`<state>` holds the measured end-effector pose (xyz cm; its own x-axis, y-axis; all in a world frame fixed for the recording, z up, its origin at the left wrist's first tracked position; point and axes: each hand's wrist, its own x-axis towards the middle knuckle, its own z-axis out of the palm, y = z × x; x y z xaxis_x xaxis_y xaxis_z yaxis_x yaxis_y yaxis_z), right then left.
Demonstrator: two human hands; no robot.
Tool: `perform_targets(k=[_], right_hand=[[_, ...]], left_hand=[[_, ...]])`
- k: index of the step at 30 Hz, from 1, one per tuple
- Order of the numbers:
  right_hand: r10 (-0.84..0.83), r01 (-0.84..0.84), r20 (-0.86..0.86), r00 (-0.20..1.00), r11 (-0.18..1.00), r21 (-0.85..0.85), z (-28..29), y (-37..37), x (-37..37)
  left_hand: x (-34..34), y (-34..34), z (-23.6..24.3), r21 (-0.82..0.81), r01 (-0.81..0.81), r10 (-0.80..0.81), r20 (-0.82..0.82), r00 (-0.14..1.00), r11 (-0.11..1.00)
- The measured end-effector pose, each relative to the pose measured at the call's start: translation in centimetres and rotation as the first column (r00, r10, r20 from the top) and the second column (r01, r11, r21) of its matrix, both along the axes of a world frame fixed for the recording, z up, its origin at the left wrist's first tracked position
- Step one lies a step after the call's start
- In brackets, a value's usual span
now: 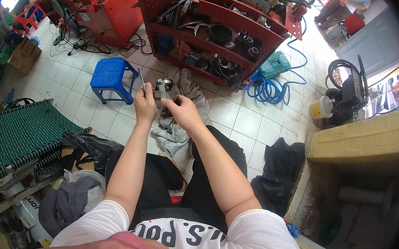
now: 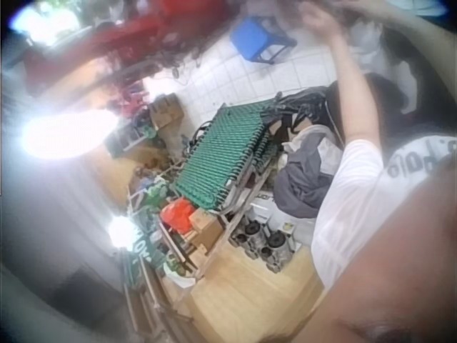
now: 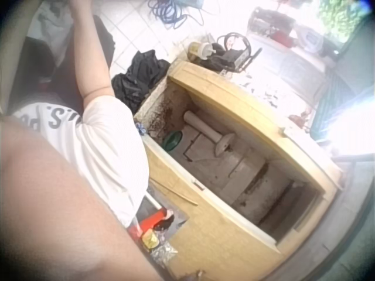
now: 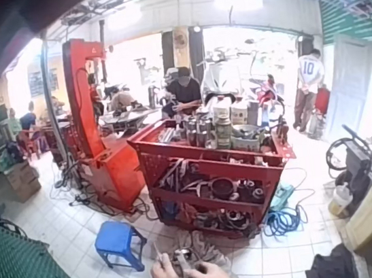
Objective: The person handles a motorcycle carburetor by hand, turning it over to view different sides and using a thin wire to clear a passage.
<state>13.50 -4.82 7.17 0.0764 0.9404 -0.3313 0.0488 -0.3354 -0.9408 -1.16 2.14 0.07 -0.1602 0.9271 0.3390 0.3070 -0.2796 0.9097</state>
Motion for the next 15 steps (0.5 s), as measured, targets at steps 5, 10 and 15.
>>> perform_targets(k=[5, 10, 15], right_hand=[[0.042, -0.048, 0.092, 0.995, 0.997, 0.062, -1.3, 0.2, 0.3], [-0.029, 0.028, 0.022, 0.999, 0.999, 0.041, -0.8, 0.2, -0.1], [-0.116, 0.116, -0.050, 0.992, 0.993, 0.011, -0.8, 0.4, 0.0]], left_hand=[[0.1, 0.7, -0.6, -0.361, 0.099, 0.031, 0.339, 0.940, 0.927], [0.1, -0.1, 0.3, -0.345, 0.229, -0.015, 0.525, 0.851, 0.910], [0.2, -0.1, 0.1, -0.256, 0.311, -0.120, 0.564, 0.817, 0.915]])
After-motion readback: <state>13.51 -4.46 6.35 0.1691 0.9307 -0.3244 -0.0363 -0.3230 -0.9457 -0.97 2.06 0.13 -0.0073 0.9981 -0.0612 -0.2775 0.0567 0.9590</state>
